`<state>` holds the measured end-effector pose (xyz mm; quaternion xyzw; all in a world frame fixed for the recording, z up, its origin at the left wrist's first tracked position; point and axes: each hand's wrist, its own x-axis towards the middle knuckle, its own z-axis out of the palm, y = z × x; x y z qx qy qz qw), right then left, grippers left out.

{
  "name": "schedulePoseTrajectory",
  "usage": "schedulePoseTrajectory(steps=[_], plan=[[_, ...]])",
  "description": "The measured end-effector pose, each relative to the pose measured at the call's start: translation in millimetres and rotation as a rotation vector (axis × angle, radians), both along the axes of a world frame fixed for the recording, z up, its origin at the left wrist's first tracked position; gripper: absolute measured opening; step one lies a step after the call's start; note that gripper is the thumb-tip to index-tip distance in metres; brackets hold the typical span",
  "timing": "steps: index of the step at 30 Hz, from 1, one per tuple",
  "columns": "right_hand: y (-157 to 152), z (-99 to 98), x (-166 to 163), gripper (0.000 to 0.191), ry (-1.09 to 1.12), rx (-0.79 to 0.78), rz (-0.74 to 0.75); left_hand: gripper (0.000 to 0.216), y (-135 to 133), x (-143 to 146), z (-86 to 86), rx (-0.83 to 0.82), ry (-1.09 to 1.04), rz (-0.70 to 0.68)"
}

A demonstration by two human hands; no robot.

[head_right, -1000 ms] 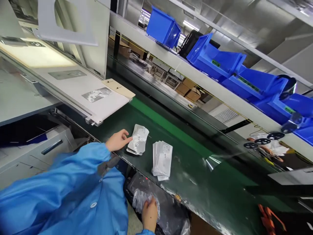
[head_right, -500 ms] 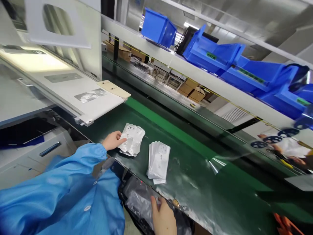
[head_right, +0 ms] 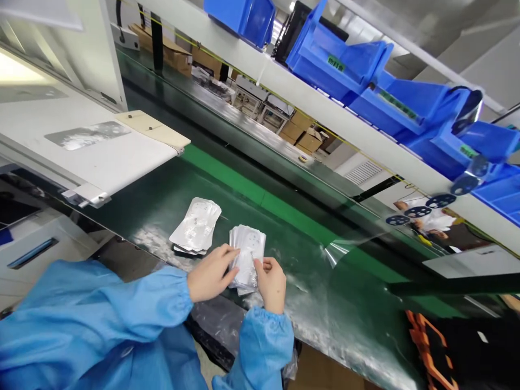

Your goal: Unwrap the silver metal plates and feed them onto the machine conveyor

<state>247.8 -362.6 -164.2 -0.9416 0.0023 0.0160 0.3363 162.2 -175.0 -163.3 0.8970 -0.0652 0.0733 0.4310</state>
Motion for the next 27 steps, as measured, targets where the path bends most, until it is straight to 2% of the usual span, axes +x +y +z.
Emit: schedulePoseTrajectory(steps=[2, 4, 7, 10, 12, 16, 20, 24, 27], plan=[[-2, 2.7, -7, 0.033, -0.045, -0.025, -0.021, 0.042, -17, 4, -5.8, 0.101, 0.031, 0.002], [-1, 5.1, -12, 0.035, -0.106, -0.005, -0.053, 0.042, -23, 7, -13.0, 0.131, 0.036, 0.007], [3, 5.8, -13, 0.042, -0.142, 0.204, -0.059, 0.043, -20, 10, -19.7, 0.076, 0.017, 0.014], [5, 3.7, -8, 0.046, -0.073, 0.444, -0.034, 0.044, -14, 14, -19.5, 0.016, 0.010, 0.034], [5, 1.8, -4, 0.047, -0.026, 0.509, -0.041, 0.045, -12, 16, -17.7, 0.007, 0.015, 0.053], [2, -0.6, 3, 0.047, -0.083, 0.512, -0.071, 0.040, -12, 16, -16.1, 0.092, 0.008, 0.050], [-5, 3.4, 1, 0.050, -0.176, 0.608, -0.184, 0.041, -16, 20, -13.8, 0.165, 0.003, 0.095], [-13, 11.0, -11, 0.048, -0.299, 0.635, -0.283, 0.058, -12, 42, -6.2, 0.091, 0.171, 0.214], [-16, 14.1, -24, 0.048, -0.284, 0.543, -0.223, 0.075, -3, 61, -2.9, 0.048, 0.268, 0.255]])
